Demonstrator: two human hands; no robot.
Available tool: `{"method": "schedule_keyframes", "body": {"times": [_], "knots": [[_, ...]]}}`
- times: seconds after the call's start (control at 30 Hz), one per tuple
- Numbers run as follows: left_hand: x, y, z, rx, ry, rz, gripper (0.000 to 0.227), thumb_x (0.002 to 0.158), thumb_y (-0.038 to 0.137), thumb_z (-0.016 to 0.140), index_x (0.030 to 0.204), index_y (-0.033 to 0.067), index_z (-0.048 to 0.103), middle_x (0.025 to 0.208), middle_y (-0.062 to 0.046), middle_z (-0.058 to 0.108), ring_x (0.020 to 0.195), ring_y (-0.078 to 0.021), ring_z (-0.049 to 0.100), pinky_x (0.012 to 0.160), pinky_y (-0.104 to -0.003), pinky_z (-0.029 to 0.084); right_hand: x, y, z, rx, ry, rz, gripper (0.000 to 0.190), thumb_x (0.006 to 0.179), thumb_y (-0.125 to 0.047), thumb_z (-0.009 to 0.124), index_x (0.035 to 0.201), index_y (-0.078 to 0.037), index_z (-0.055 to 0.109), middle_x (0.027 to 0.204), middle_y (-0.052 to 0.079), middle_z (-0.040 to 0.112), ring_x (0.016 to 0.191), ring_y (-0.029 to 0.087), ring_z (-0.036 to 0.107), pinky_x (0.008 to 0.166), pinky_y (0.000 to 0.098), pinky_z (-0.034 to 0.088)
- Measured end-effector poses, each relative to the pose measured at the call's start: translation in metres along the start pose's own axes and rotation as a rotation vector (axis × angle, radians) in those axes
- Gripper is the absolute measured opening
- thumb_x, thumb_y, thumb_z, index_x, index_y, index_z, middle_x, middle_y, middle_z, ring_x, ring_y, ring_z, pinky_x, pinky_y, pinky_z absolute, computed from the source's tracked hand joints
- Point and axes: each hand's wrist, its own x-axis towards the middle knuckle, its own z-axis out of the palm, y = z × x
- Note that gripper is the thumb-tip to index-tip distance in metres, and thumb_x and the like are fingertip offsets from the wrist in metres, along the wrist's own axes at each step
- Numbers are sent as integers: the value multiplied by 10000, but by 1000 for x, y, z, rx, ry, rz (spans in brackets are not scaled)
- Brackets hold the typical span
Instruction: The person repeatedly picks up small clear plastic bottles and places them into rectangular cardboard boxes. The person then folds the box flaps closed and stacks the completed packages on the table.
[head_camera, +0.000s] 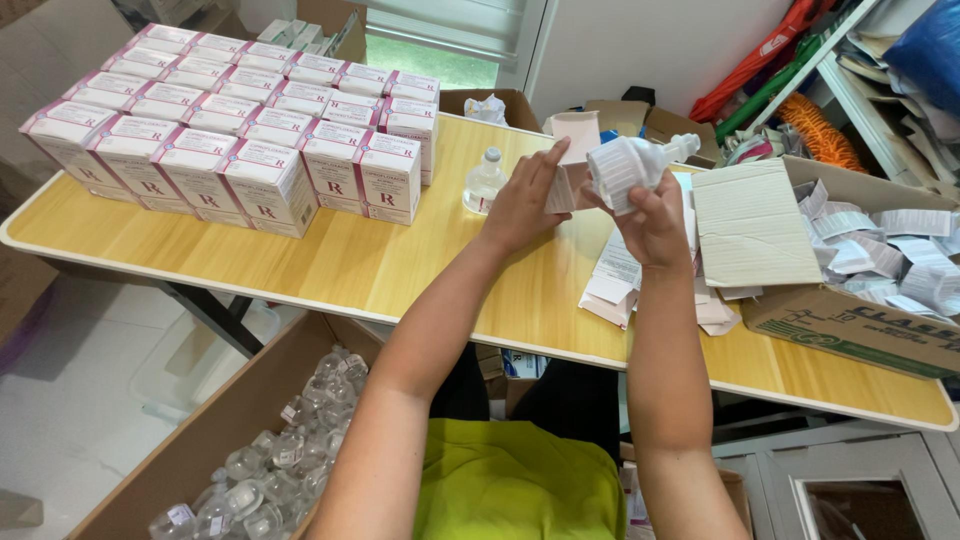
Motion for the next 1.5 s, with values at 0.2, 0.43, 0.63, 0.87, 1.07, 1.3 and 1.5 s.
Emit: {"method": "schedule_keyframes", "body": {"times": [0.2,0.43,0.63,0.87,1.07,1.3,1.5], "knots": [[0,-1,-1,69,127,83,1077,658,112,903,1549,131,297,1357,-114,528,1238,-360,521,1035,-434,497,-2,8,-22,-111,85,-126,671,914,-126,831,1455,26,463,1352,145,623,1282,247,642,1166,366,541],[4,-13,5,227,274,238,921,750,64,832,1540,93,360,1308,-108,540,1252,-331,531,1116,-457,468,-1,14,-28,-578,200,-53,754,803,-54,856,1442,-19,457,1354,113,597,1261,207,621,1031,343,583],[4,-17,2,479,320,364,764,856,41,768,1529,100,412,1301,-85,547,1238,-284,549,1173,-512,423,0,6,-5,-901,145,-53,712,781,-56,884,1407,-42,547,1312,93,659,1263,194,643,1118,359,517],[2,-6,11,287,258,290,849,756,79,820,1501,80,410,1277,-117,547,1224,-331,547,1073,-440,498,2,1,12,-1026,169,-156,638,748,-82,885,1329,-60,623,1255,68,701,1144,165,679,1010,355,561],[-3,-2,12,229,198,231,915,701,75,832,1494,67,376,1270,-122,540,1235,-334,538,1061,-422,503,2,8,15,-1172,178,-255,652,751,-90,911,1321,-33,601,1258,107,663,1170,231,688,975,363,595],[-4,-3,5,155,88,167,886,733,110,827,1488,63,366,1306,-146,548,1247,-361,535,1043,-430,510,4,12,5,-1365,168,-209,695,708,-178,993,1261,-18,604,1181,122,659,1075,270,690,854,373,605],[-2,-8,3,38,34,165,829,823,277,860,1462,67,375,1312,-175,551,1222,-383,536,1027,-461,502,5,10,2,-1391,93,-189,748,665,-173,1003,1270,-11,595,1201,124,630,1052,280,661,834,367,591]]}}
